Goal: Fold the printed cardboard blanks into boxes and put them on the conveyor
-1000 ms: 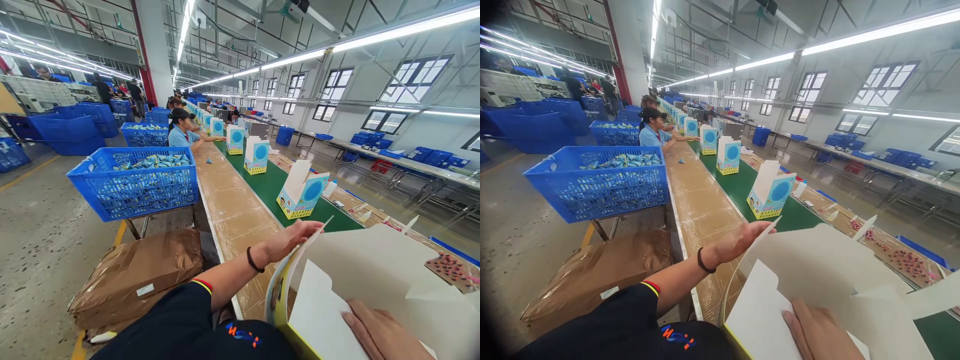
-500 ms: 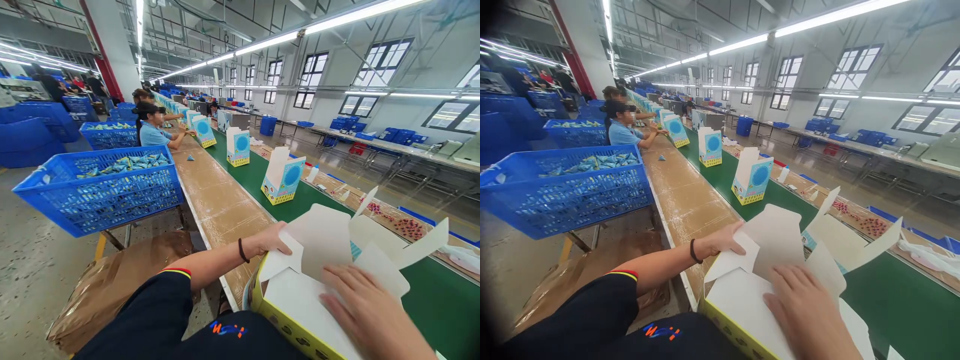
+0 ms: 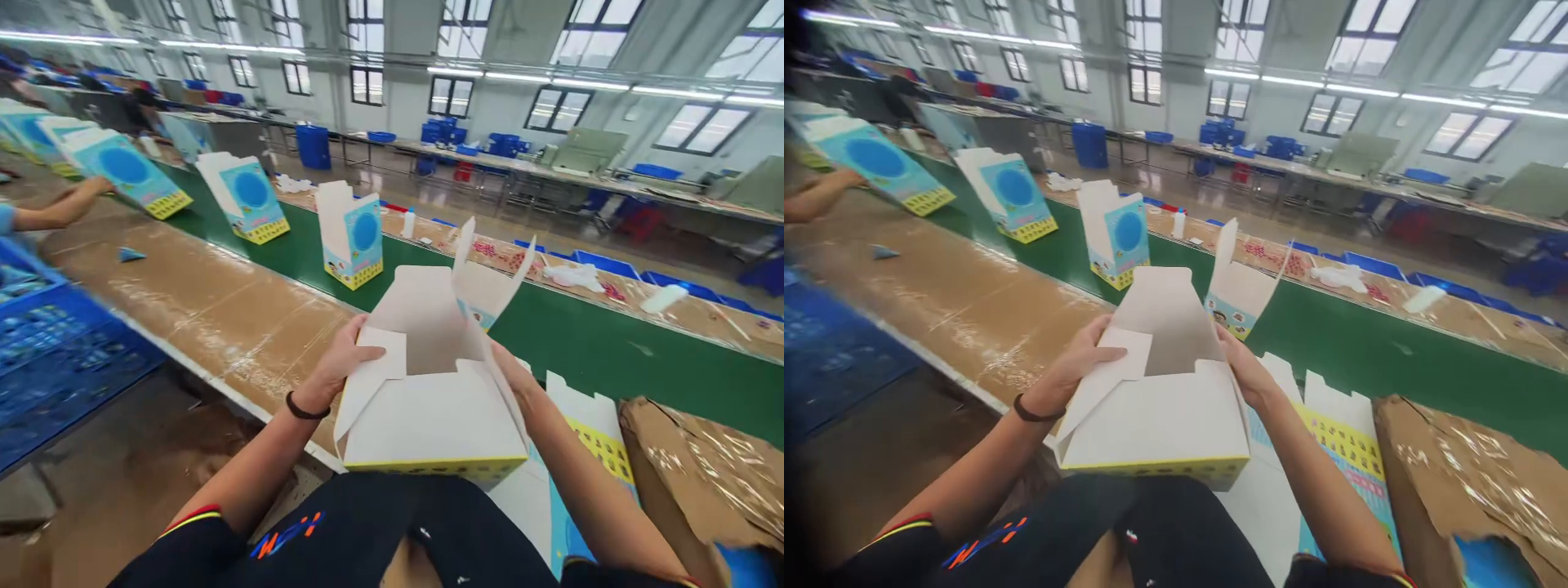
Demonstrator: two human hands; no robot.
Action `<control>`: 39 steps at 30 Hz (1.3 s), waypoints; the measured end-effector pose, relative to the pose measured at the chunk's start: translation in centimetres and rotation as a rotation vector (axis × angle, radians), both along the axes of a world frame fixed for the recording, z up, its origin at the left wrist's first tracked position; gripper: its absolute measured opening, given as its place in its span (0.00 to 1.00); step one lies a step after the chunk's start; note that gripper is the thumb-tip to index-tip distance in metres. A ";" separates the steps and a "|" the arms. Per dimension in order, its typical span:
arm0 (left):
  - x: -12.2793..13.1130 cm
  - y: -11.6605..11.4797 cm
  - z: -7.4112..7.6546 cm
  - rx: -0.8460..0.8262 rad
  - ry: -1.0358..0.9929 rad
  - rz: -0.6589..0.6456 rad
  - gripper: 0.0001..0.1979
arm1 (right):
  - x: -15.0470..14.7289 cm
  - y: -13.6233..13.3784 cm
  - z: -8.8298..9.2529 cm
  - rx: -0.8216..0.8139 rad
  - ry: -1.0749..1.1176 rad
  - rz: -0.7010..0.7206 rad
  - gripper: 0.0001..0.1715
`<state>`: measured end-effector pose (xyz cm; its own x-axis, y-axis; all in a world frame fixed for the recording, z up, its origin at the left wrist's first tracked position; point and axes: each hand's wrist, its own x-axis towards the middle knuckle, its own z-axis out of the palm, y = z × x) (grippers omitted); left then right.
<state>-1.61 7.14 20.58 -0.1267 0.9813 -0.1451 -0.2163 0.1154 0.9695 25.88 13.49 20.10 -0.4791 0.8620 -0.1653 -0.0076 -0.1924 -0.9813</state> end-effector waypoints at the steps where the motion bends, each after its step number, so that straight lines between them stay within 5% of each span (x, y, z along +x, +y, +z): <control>1: 0.0 -0.1 0.2 0.000 -0.003 -0.010 0.36 | -0.5 0.0 0.0 -0.046 0.022 0.030 0.50; 5: 0.3 -0.5 0.8 -0.010 -0.013 -0.030 0.40 | -0.4 0.1 0.1 -0.017 -0.054 0.052 0.63; 7: 0.6 -0.4 0.9 -0.037 -0.011 0.006 0.39 | -0.3 0.1 -0.1 0.025 -0.059 0.044 0.61; 13: 1.6 0.2 0.3 0.043 0.175 0.214 0.09 | -1.2 -0.9 -1.2 0.260 0.001 -0.120 0.10; 17: 1.7 0.1 0.6 0.150 0.316 0.203 0.06 | -1.4 -1.1 -0.4 0.367 -0.082 -0.079 0.21; 20: 1.0 0.0 1.4 0.203 0.535 -0.031 0.10 | -1.1 -0.6 1.0 0.452 -0.332 0.077 0.28; 22: 0.3 0.1 1.8 0.215 0.691 -0.204 0.12 | -1.0 -0.2 1.8 0.492 -0.500 0.198 0.49; 24: -0.2 0.4 1.9 0.217 0.832 -0.321 0.20 | -1.4 0.0 2.3 0.512 -0.639 0.274 0.59; 28: -0.3 0.9 1.4 0.186 1.093 -0.433 0.40 | -3.1 -0.8 2.9 0.543 -0.885 0.282 0.59; 33: 0.6 0.8 0.9 0.176 1.254 -0.487 0.46 | -4.0 -1.6 3.2 0.557 -1.008 0.269 0.53; 36: 0.9 0.7 0.6 0.210 1.234 -0.452 0.43 | -3.5 -1.2 2.4 0.527 -0.845 0.219 0.50; 39: 1.1 0.7 0.5 0.268 1.083 -0.330 0.29 | -3.0 -0.7 1.2 0.472 -0.485 0.041 0.39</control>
<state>-0.52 7.87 21.10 0.2100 0.9725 0.1003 0.7429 -0.2254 0.6303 22.90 12.76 21.33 -0.4799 0.8771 0.0202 0.4525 0.2672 -0.8508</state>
